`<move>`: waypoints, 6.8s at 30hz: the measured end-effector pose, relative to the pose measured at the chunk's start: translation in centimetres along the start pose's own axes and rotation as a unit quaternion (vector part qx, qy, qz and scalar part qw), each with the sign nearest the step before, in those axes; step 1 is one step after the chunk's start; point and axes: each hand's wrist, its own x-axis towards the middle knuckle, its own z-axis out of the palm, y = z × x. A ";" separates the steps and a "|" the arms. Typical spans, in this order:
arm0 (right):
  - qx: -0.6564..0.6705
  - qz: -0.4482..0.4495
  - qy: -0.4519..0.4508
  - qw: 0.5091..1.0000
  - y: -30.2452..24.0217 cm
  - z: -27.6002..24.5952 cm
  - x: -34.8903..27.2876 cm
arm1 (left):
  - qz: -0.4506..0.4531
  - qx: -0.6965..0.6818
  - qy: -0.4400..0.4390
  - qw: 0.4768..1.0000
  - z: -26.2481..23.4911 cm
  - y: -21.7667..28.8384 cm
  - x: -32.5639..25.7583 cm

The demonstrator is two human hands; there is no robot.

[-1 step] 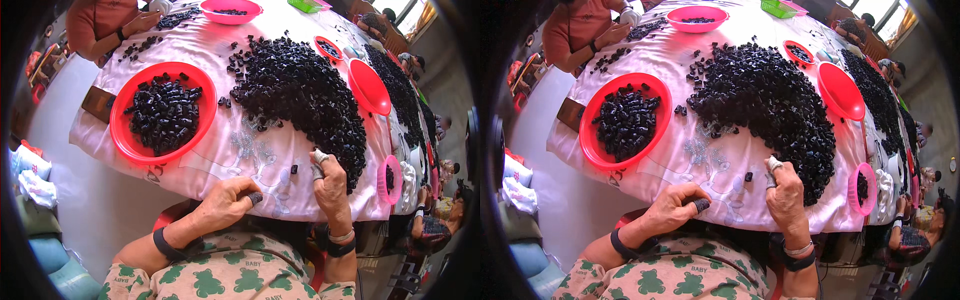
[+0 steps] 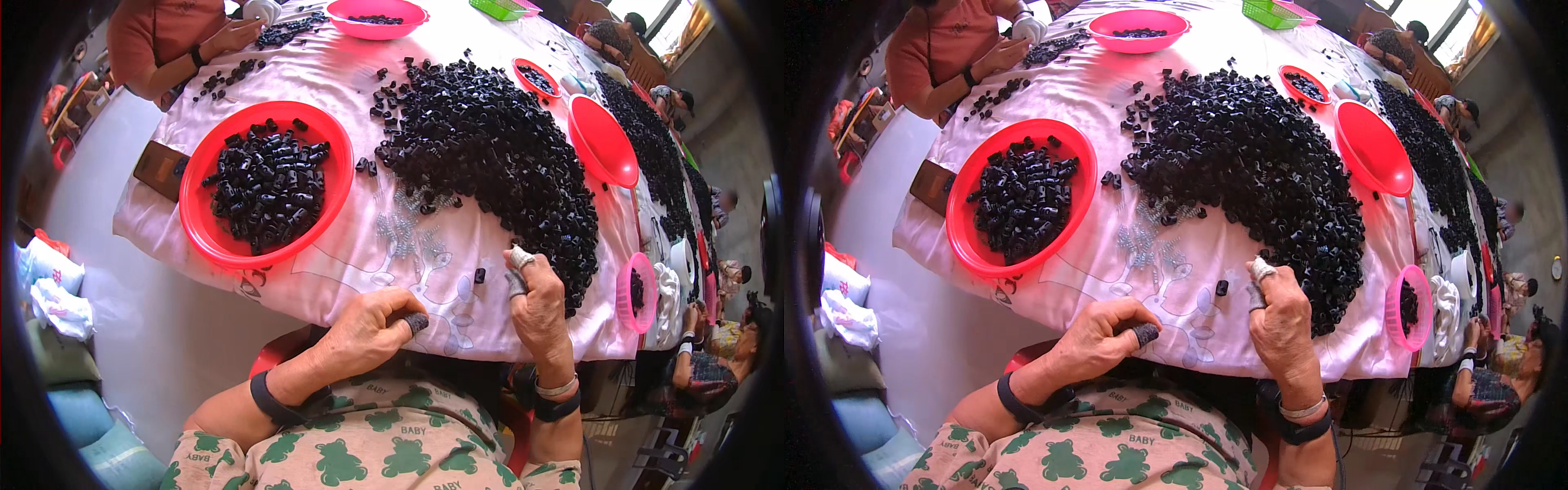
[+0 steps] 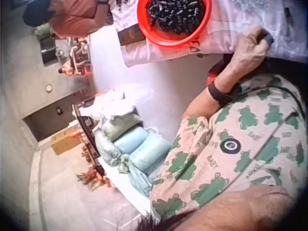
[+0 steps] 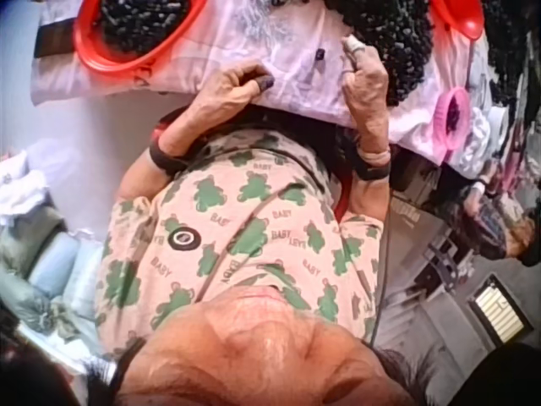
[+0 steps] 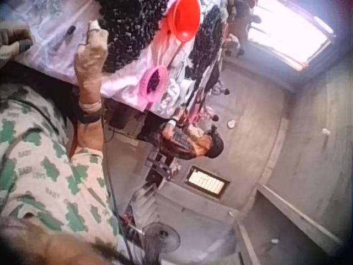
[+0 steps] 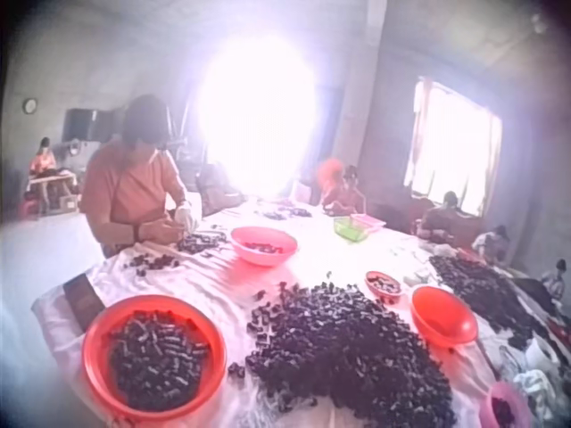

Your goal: The person is manually assembling small black plastic shoe components at a large table with other workers.

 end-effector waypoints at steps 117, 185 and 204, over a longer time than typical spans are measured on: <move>-0.061 -0.040 -0.107 0.992 -3.8 2.6 0.7 | -0.069 -0.178 -0.083 0.978 0.7 -0.7 -0.3; 0.107 -0.022 -0.026 0.994 -4.2 3.7 -3.4 | -0.035 -0.389 0.064 0.918 0.0 -1.4 0.3; 0.348 0.032 -0.014 0.937 -4.4 3.9 -4.0 | 0.000 -0.137 0.016 0.990 1.0 -0.3 -0.2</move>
